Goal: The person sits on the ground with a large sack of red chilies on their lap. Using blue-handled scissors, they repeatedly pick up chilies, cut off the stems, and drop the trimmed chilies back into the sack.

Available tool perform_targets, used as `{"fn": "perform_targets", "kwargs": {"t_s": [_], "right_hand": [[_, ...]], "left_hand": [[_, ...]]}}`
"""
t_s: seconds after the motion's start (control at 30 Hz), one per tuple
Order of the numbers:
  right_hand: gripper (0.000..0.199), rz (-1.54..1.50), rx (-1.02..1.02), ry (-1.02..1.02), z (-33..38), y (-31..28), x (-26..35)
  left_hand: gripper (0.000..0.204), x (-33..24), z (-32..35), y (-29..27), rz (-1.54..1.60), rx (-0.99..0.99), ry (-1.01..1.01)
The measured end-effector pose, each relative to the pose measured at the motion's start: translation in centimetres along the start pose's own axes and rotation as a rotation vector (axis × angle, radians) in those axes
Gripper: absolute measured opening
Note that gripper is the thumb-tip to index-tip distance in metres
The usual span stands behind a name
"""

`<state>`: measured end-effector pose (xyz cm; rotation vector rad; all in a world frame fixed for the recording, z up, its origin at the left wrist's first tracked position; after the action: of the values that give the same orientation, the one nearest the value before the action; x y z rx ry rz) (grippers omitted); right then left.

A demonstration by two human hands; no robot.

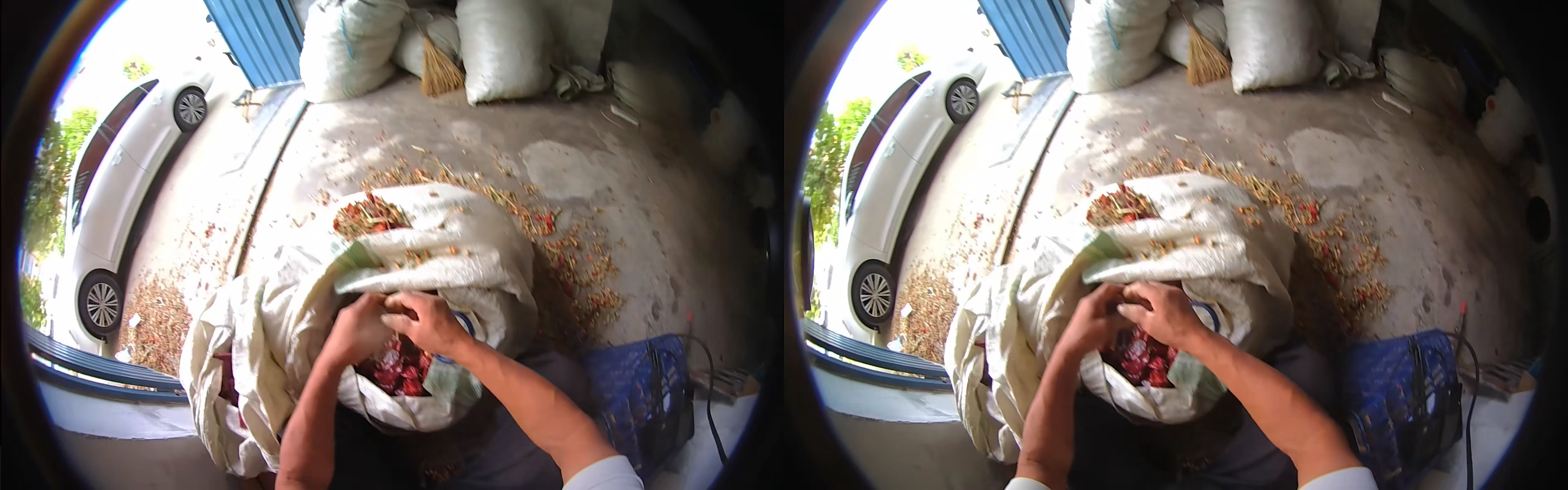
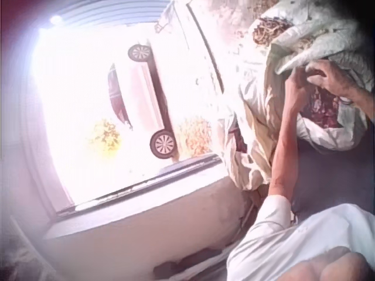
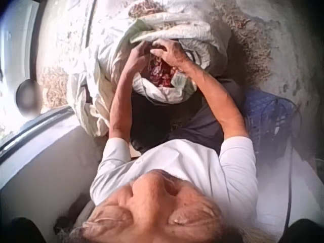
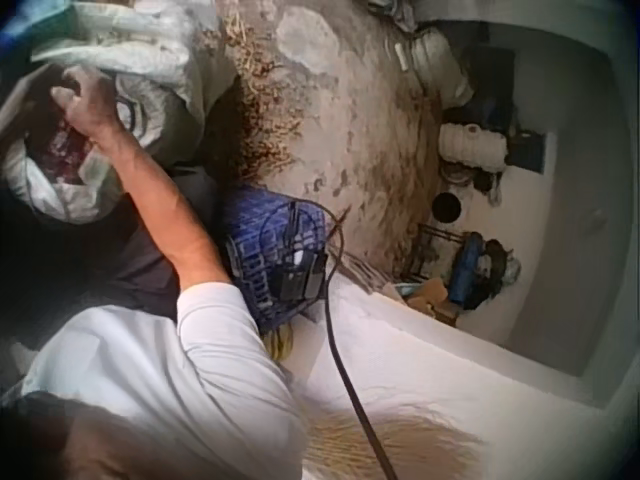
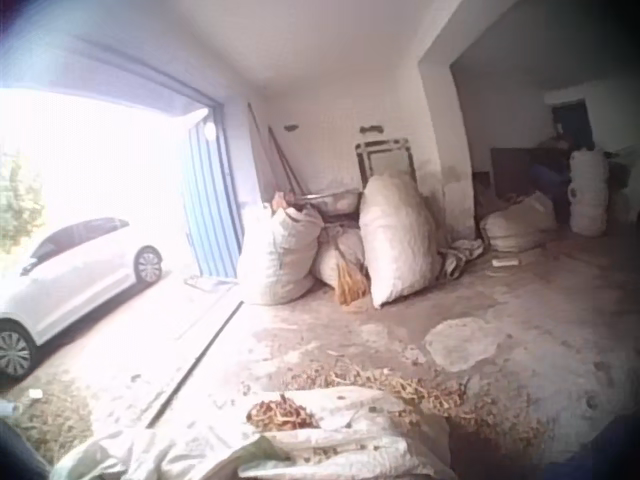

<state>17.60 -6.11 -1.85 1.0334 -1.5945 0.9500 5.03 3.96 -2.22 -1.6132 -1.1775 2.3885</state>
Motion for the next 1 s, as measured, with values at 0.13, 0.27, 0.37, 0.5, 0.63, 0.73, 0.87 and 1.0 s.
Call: {"fn": "perform_targets", "kwargs": {"t_s": [0.13, 0.27, 0.37, 0.5, 0.63, 0.73, 0.87, 1.0], "right_hand": [[0.016, 0.022, 0.033, -0.097, -0.7, 0.3, 1.3], [0.022, -0.102, 0.19, -0.033, -0.8, -0.6, 1.6], [0.026, -0.234, 0.285, 0.222, -0.3, -0.4, 0.5], [0.027, -0.169, 0.311, 0.18, -0.3, 0.2, 0.8], [0.023, -0.146, 0.115, 0.204, -0.6, 0.2, 0.9], [0.021, 0.051, 0.055, -0.055, -0.8, 0.1, 2.4], [0.016, 0.183, 0.042, -0.221, -0.7, 0.0, 3.5], [0.017, 0.24, -0.057, -0.224, -0.8, 0.2, 3.6]], "left_hand": [[0.045, 0.1, 1.8, 0.1, 0.135, 0.058, -0.026], [0.049, -1.0, 1.9, -1.1, 0.363, 0.101, -0.058], [0.052, -1.9, 2.2, -0.9, 0.247, 0.179, -0.013], [0.055, -0.8, 2.5, -0.5, 0.158, 0.16, 0.035], [0.048, -1.4, 2.5, -0.9, 0.216, 0.161, 0.022], [0.037, -1.4, 2.2, -1.0, 0.067, 0.103, 0.069], [0.026, -2.4, 1.5, -1.2, -0.109, 0.094, 0.048], [0.032, -2.0, 1.5, -1.3, -0.117, -0.025, 0.091]]}}
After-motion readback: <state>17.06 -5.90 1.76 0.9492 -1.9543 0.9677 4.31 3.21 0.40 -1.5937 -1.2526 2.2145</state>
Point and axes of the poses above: each hand's wrist, its own z-axis away from the middle knuckle, its own y-axis out of the palm, x = y × z, the point moved 5 cm from there along -z, towards the middle knuckle, and after that the axes turned 15 degrees about -z, right-handed, at the moved point
